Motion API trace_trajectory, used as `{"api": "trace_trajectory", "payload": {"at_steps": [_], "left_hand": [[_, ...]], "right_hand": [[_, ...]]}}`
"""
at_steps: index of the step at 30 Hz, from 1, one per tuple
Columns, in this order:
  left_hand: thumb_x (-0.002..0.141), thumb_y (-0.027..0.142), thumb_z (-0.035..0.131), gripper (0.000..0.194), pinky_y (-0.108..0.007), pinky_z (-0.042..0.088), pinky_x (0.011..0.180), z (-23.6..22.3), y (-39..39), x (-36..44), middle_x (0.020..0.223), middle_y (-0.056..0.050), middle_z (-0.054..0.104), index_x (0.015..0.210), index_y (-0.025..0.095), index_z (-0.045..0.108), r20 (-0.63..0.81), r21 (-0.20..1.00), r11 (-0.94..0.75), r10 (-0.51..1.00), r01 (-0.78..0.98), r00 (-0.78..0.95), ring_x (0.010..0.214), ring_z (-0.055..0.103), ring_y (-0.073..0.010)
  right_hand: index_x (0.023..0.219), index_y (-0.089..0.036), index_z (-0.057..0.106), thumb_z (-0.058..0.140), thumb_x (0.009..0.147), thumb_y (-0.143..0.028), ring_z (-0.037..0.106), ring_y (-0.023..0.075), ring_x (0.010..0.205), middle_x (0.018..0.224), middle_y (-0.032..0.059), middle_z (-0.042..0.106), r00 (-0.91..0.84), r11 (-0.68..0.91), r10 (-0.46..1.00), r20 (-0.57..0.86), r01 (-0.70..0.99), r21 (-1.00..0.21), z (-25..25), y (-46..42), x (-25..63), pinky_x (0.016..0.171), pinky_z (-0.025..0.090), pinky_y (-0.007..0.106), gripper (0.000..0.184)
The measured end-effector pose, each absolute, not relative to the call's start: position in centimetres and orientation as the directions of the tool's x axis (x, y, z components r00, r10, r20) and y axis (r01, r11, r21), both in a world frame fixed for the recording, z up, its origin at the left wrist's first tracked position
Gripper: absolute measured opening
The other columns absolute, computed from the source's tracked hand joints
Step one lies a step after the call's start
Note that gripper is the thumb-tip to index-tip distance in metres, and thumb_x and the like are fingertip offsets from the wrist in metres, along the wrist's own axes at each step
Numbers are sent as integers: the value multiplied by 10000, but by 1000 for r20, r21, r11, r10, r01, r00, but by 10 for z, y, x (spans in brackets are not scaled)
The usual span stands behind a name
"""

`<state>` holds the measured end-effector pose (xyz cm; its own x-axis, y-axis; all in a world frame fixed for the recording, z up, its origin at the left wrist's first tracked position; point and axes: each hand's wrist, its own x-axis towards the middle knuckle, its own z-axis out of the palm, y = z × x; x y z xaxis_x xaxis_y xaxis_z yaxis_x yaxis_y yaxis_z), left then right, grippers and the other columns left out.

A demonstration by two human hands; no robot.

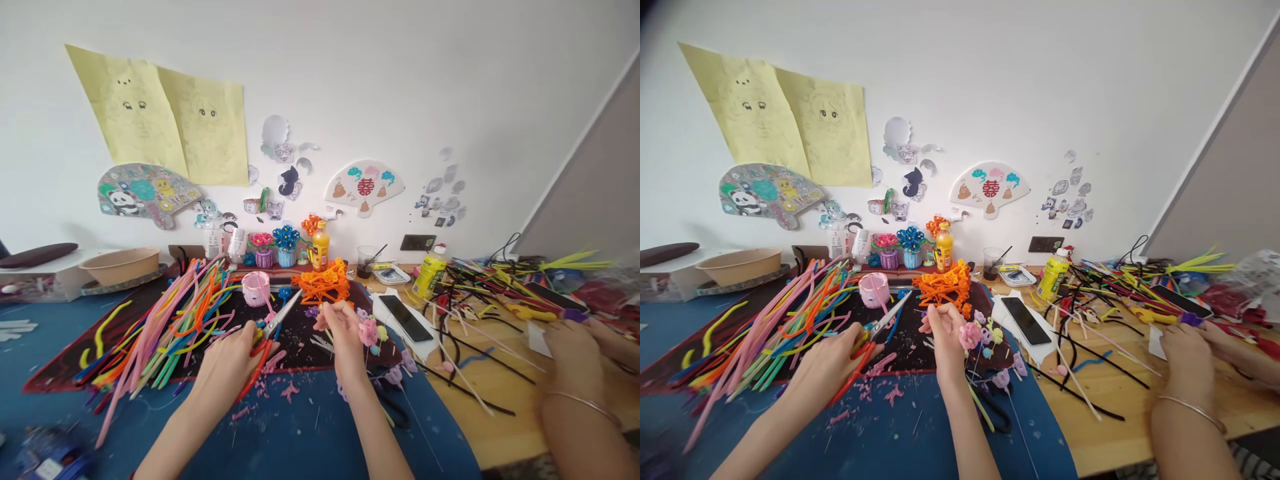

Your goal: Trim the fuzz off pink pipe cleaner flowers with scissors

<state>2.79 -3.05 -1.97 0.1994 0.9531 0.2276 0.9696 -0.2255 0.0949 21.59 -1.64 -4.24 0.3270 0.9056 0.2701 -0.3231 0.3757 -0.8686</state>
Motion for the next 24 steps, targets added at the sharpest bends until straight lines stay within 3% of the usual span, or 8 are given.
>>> {"api": "trace_trajectory", "payload": {"at_steps": [3,11,18,20,22,24], "left_hand": [[899,463,353,284,-259,255,497,-7,-37,17,774,-87,702,831,215,475,183,-14,-106,977,994,107,710,672,-246],[882,367,396,248,-322,454,622,-13,-76,-4,1027,-122,688,953,189,553,78,-21,32,997,999,-31,897,669,-298],[879,248,404,244,-383,479,745,-28,-99,-14,1018,-154,672,959,132,604,89,-62,-10,996,998,16,1019,616,-323],[884,265,404,261,-389,475,761,-17,-101,-7,974,-142,682,961,137,618,192,53,-61,980,997,50,975,627,-311],[890,385,431,297,-337,474,790,-2,-104,6,960,-95,689,953,170,626,345,354,-243,932,903,116,895,640,-234],[852,452,497,304,-281,474,718,14,-108,20,877,-36,687,965,204,630,387,587,-370,910,720,152,787,625,-178]], "right_hand": [[645,-185,575,697,757,-436,532,94,506,600,-29,608,217,323,941,260,-349,-880,-42,-12,219,503,401,225,300],[666,-181,629,764,681,-426,578,118,541,606,-11,639,-130,168,970,207,-260,-951,-36,-26,232,528,451,238,281],[653,-180,605,738,710,-388,580,104,555,594,-28,640,-436,58,896,86,-78,-995,-10,-57,231,578,465,229,253],[625,-181,587,740,696,-369,571,102,529,566,-34,633,-494,34,868,40,-22,-999,-3,-64,224,562,464,230,253],[592,-182,573,737,683,-333,563,100,506,538,-43,613,-536,22,844,-9,51,-998,4,-72,215,524,450,220,241],[577,-182,580,722,670,-269,551,97,493,509,-54,585,-565,36,824,-42,127,-991,11,-79,204,497,436,211,190]]}}
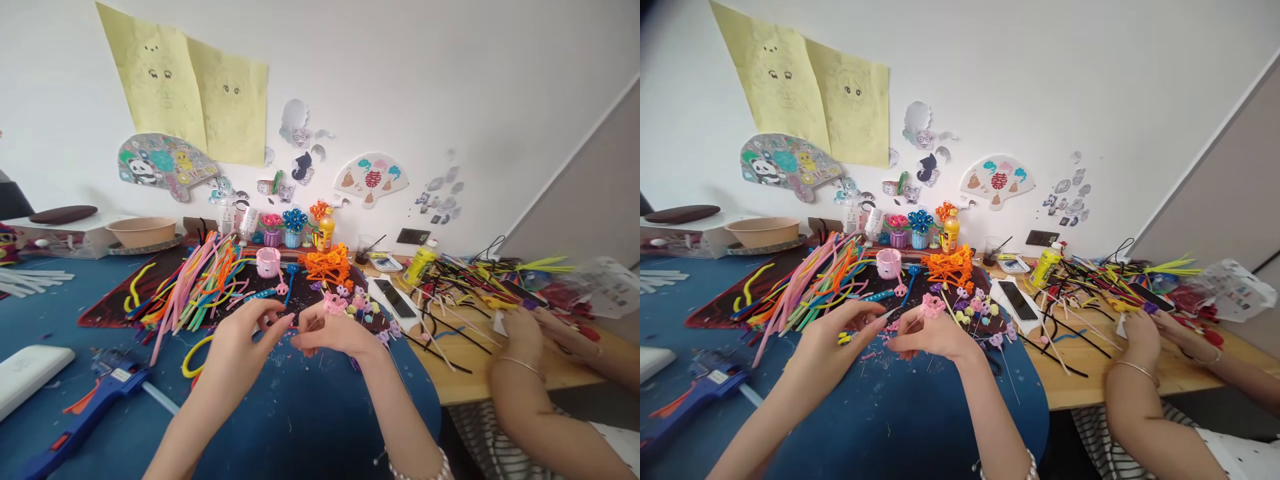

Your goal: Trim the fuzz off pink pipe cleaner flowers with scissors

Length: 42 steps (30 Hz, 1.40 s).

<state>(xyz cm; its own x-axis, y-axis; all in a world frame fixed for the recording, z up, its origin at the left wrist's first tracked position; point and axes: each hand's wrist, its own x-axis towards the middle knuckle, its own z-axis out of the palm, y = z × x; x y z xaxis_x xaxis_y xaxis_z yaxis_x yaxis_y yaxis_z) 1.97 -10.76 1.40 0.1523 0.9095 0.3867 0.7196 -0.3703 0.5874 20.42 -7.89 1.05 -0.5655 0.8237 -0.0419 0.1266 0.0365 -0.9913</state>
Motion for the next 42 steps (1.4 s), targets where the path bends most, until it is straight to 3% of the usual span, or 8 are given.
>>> {"api": "trace_trajectory", "payload": {"at_steps": [6,10,14,16,25,36,39,42], "left_hand": [[767,387,616,197,-237,382,575,22,-111,38,652,23,609,747,192,615,350,779,-404,914,479,202,607,519,-122],[741,439,642,304,-226,378,538,11,-108,32,593,9,604,633,162,575,207,953,-241,961,182,186,563,516,-114],[674,432,718,309,-193,328,484,6,-106,31,547,50,525,638,153,589,154,988,-151,975,-27,158,502,428,-68],[662,430,733,320,-187,309,465,5,-106,32,524,64,483,616,155,577,130,991,-123,982,-60,139,483,393,-56],[675,403,747,279,-172,343,492,-3,-104,51,625,39,550,713,148,640,46,996,-26,966,-82,253,565,442,-65],[716,414,708,271,-205,416,525,-1,-104,76,560,41,528,694,155,633,3,992,37,948,-120,317,526,486,-83],[726,431,684,280,-207,424,527,-2,-100,79,598,23,561,697,157,634,14,998,4,955,-60,295,547,502,-92],[771,482,595,313,-232,445,559,-8,-98,67,740,-23,654,788,177,665,70,976,-116,970,185,234,623,552,-132]], "right_hand": [[529,-185,538,608,602,-63,486,82,422,450,-84,512,-644,98,755,-124,297,-950,25,-94,190,420,383,193,158],[564,-168,555,593,676,-101,524,91,455,488,-58,535,-625,133,772,-115,336,-932,19,-100,194,457,413,196,137],[692,-157,640,649,743,-185,548,98,509,568,-36,582,-486,198,873,46,268,-943,2,-110,195,511,446,209,59],[682,-142,667,700,741,-260,540,95,487,562,-19,600,-452,168,890,52,220,-961,-8,-115,195,487,430,204,137],[665,-115,695,740,710,-464,475,58,353,478,-20,566,-366,-6,931,-4,-4,-1000,-35,-123,207,368,328,175,355],[781,-156,717,707,753,-442,548,80,448,647,6,644,-267,50,957,110,-221,-974,-35,-127,223,432,431,200,288],[748,-155,735,728,743,-402,582,98,475,639,18,659,-256,49,960,114,-248,-968,-40,-126,224,454,455,210,247],[736,-162,750,739,737,-382,594,107,472,597,20,660,-174,62,979,108,-253,-966,-47,-125,220,453,461,210,220]]}}
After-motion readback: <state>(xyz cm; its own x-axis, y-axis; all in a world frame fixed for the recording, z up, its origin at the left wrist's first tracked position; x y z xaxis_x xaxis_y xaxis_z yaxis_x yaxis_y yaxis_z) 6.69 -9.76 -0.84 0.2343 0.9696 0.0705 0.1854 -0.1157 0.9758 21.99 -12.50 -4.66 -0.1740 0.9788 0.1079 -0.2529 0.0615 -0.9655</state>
